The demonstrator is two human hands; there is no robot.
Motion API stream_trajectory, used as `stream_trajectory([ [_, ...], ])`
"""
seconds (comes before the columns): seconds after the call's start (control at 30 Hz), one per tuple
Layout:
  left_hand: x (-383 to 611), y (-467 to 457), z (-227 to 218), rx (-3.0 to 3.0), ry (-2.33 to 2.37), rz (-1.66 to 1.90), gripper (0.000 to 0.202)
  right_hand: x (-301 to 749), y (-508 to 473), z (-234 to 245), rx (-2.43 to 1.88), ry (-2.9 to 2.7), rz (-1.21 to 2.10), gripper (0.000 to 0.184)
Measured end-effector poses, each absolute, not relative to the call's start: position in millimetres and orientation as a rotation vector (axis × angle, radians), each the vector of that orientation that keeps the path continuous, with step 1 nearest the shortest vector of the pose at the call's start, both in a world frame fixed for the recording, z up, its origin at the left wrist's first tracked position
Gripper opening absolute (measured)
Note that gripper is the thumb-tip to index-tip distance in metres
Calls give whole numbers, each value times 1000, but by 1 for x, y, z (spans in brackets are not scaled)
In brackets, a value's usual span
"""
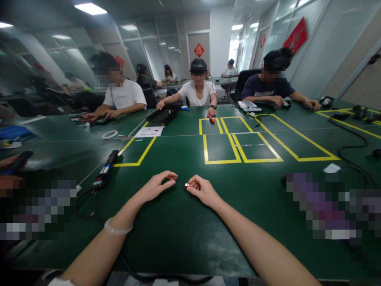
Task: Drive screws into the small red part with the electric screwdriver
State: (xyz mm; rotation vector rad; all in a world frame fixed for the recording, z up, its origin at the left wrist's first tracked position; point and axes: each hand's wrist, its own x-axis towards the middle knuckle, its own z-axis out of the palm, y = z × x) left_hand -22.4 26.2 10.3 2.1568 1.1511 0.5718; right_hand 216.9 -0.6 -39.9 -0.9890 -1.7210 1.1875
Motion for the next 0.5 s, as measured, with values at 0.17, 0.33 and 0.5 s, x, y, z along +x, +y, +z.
stream_trajectory([
  [0.17, -121, 57, 10, 2236, 2177, 543, 54, 217, -1, -38, -1016, -1743, 1184, 26],
  [0.33, -197, 57, 1, 1624, 2806, 296, 71, 217, -1, -38, -1014, -1764, 1187, 25],
  [0.5, -215, 53, 0, 1440, 2790, 201, 64, 218, -2, -36, -1021, -1769, 1196, 25],
])
